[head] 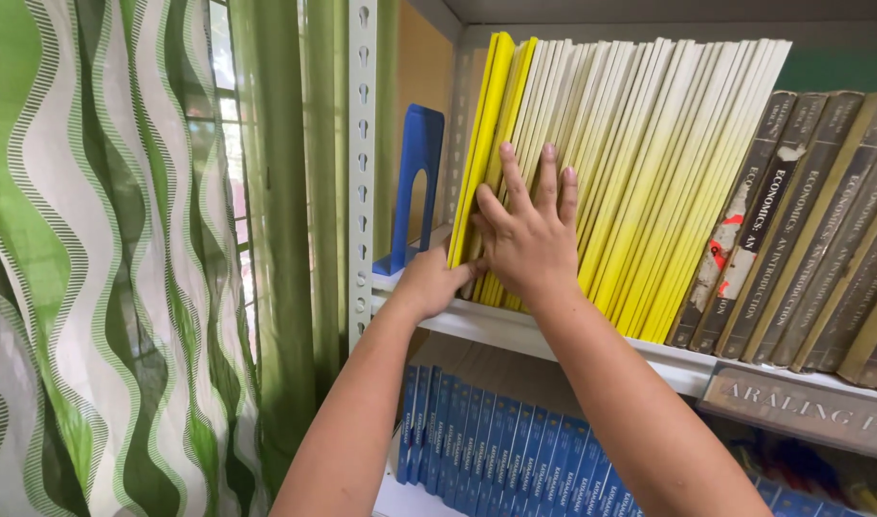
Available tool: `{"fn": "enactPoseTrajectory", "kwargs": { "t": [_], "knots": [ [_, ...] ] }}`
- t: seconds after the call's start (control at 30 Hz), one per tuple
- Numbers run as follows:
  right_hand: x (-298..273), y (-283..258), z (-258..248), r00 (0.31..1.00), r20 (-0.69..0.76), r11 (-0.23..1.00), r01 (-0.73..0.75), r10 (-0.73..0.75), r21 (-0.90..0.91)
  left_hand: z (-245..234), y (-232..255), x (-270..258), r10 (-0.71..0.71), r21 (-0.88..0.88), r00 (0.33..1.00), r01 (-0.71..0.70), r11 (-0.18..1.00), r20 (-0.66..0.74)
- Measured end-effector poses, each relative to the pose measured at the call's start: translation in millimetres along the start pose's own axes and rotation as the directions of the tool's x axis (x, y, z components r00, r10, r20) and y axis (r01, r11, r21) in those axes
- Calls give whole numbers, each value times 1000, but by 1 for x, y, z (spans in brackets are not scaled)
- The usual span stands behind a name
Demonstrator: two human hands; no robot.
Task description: Picking specific textbooks from the library shelves and stacking them on a chair.
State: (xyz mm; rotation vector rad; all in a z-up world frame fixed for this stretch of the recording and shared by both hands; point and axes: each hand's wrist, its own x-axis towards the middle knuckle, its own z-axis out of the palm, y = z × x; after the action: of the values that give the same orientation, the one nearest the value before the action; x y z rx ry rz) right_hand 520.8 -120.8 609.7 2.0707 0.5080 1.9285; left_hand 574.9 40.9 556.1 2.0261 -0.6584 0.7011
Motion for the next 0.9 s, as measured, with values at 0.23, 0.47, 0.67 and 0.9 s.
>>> {"fn": "enactPoseTrajectory", "kwargs": {
  "t": [0.23, 0.47, 0.67, 0.9],
  "knots": [
    [-3, 0, 3, 1000, 2, 1000, -5, 5, 13, -4, 8, -4, -15, -21, 1000, 14, 1000, -12],
    [-15, -1, 15, 999, 11, 998, -52, 52, 41, -5, 26, -12, -78, -2, 991, 78, 997, -109],
    [-21, -9, 7, 998, 47, 999, -45, 45, -5, 11, 33, -25, 78, -120, 915, -136, 983, -396],
    [-28, -15, -2, 998, 27, 995, -53, 50, 90, 50, -10, -25, 603, 409, 603, -444, 798, -522]
  ]
}}
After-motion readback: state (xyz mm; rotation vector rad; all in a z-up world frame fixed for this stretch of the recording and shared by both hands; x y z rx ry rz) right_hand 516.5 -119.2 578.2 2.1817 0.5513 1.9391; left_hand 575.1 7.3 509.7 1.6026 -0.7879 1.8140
